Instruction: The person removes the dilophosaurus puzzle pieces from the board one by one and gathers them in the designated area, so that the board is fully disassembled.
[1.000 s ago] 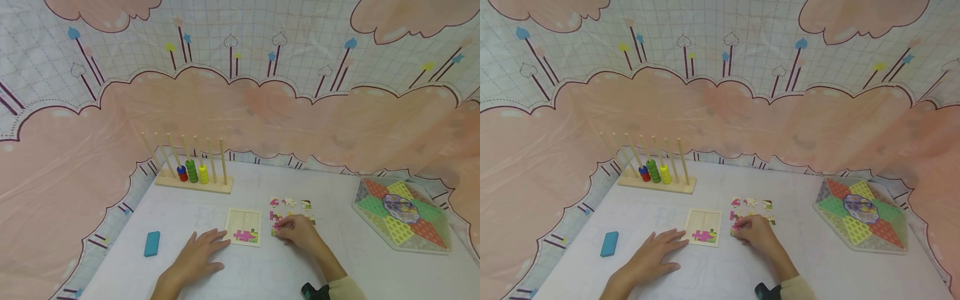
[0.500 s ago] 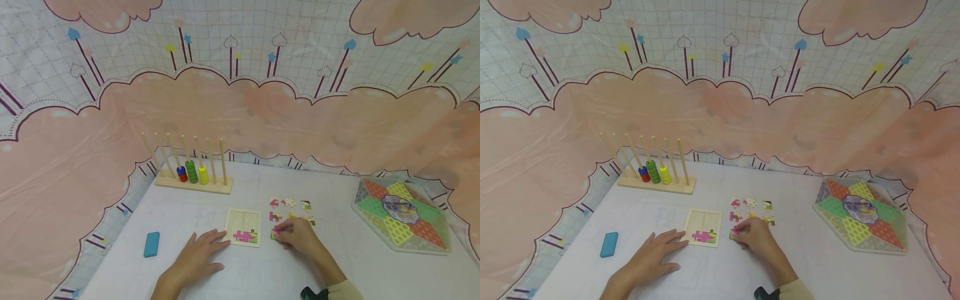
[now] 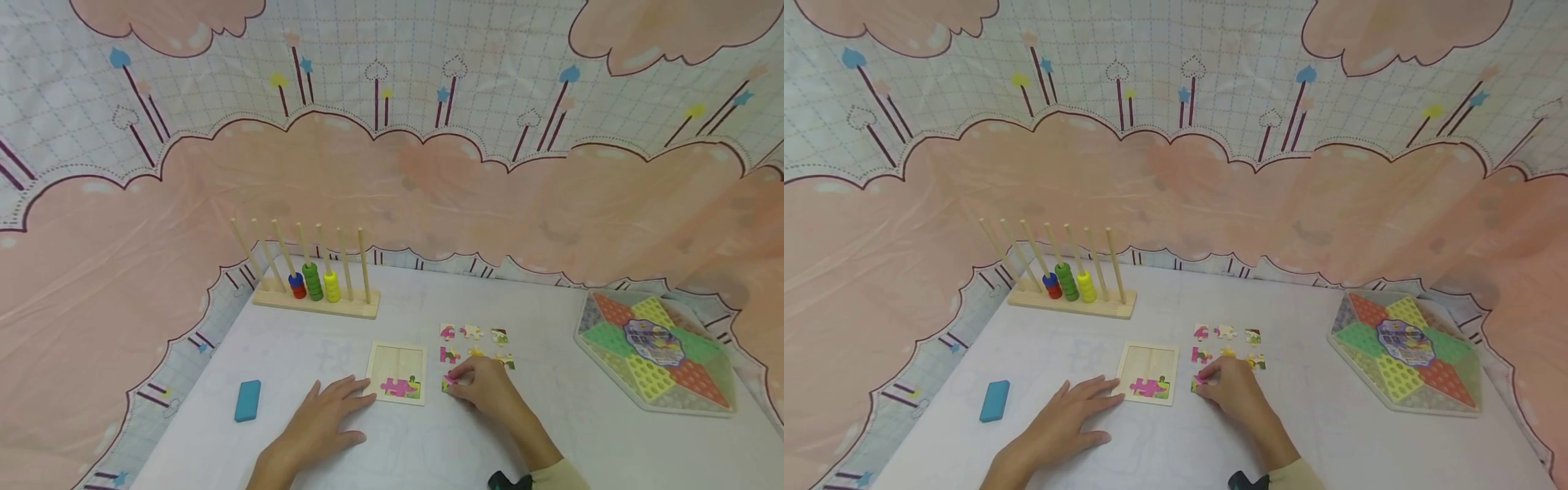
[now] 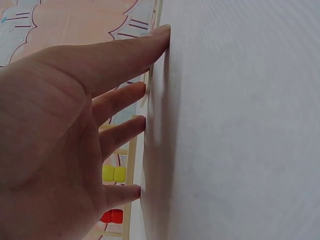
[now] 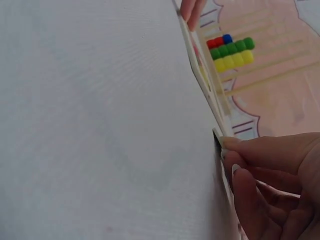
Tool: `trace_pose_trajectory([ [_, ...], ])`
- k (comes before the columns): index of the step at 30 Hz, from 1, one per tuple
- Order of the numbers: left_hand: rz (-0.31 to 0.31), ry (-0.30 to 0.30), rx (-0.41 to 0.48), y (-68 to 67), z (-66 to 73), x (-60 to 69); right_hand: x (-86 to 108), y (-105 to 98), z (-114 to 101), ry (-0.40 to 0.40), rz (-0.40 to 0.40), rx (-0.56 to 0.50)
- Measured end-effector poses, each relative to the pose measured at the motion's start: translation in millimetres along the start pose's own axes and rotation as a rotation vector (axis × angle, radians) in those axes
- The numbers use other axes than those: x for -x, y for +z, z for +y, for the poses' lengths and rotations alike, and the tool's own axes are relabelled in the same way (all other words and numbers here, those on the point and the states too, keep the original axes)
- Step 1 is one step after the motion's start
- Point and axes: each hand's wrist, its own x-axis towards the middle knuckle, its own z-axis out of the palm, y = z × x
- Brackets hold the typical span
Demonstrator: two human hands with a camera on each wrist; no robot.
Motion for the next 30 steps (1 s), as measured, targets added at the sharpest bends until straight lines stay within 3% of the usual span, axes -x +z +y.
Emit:
trace_pose_trajectory([
  [30, 0.006, -0.003, 0.005, 0.6, 0.3, 0.7, 2.6, -1.9, -1.9, -0.019, -0.002, 0.039],
])
